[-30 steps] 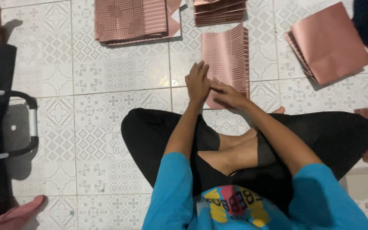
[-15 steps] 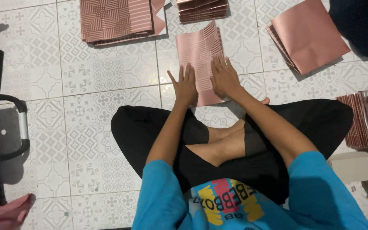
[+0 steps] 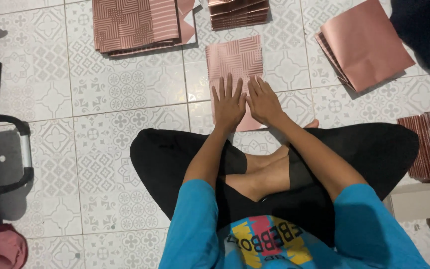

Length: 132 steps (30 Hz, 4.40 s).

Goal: A person sitting on the floor folds and assembles patterned paper sheets into gift boxes.

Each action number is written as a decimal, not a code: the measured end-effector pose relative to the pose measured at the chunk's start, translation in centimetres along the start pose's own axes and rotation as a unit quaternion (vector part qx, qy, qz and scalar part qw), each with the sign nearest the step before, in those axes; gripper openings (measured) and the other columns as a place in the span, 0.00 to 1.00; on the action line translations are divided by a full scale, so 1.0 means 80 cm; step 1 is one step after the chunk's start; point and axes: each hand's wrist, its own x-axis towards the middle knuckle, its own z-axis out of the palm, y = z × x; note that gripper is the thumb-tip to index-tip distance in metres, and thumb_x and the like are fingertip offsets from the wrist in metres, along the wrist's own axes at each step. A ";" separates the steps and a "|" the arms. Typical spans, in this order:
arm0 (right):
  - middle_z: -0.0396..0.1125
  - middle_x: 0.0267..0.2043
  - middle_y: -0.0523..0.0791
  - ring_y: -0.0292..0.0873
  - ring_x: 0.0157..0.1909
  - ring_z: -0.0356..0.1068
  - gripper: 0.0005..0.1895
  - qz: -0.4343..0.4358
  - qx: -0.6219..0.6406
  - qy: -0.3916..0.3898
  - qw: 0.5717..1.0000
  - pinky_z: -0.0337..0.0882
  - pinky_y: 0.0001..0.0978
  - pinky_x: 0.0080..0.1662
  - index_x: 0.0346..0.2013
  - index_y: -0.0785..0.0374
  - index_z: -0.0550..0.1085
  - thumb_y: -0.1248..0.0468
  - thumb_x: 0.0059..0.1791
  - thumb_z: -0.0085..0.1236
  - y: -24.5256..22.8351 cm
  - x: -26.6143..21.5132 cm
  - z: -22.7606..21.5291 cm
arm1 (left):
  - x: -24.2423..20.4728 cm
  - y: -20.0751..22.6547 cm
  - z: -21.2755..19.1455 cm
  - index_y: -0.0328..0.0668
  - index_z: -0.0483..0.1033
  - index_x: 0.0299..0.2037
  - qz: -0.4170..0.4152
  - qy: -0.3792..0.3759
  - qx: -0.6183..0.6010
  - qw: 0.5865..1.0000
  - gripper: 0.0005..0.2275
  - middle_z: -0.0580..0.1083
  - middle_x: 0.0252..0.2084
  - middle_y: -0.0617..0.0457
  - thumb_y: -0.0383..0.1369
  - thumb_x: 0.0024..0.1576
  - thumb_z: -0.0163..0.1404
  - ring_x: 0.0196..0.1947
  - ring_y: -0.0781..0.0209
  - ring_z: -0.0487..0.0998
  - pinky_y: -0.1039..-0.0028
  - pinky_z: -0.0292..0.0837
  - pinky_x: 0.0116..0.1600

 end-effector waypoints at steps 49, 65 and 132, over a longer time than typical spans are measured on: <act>0.31 0.82 0.46 0.58 0.81 0.30 0.59 -0.102 0.024 -0.155 0.982 0.30 0.82 0.67 0.78 0.36 0.43 0.18 0.40 0.41 0.045 -0.048 0.012 | 0.005 -0.028 0.034 0.54 0.65 0.70 -0.030 0.026 -0.086 0.995 0.25 0.57 0.77 0.52 0.50 0.66 0.36 0.78 0.48 0.51 0.47 0.38 0.79; 0.42 0.76 0.57 0.62 0.75 0.49 0.57 0.292 0.366 -0.039 0.883 0.55 0.45 0.73 0.72 0.52 0.63 0.44 0.32 0.78 0.032 -0.058 -0.031 | -0.048 -0.045 0.002 0.40 0.69 0.63 -0.189 0.011 -0.386 0.903 0.24 0.74 0.54 0.37 0.31 0.55 0.57 0.60 0.37 0.74 0.53 0.69 0.64; 0.60 0.58 0.55 0.67 0.56 0.69 0.47 -0.126 0.145 -0.013 0.981 0.75 0.58 0.49 0.61 0.57 0.71 0.39 0.33 0.73 -0.022 -0.055 -0.385 | -0.028 0.140 -0.288 0.49 0.66 0.66 0.015 0.181 -0.476 0.860 0.25 0.46 0.77 0.37 0.26 0.57 0.56 0.74 0.32 0.55 0.55 0.69 0.69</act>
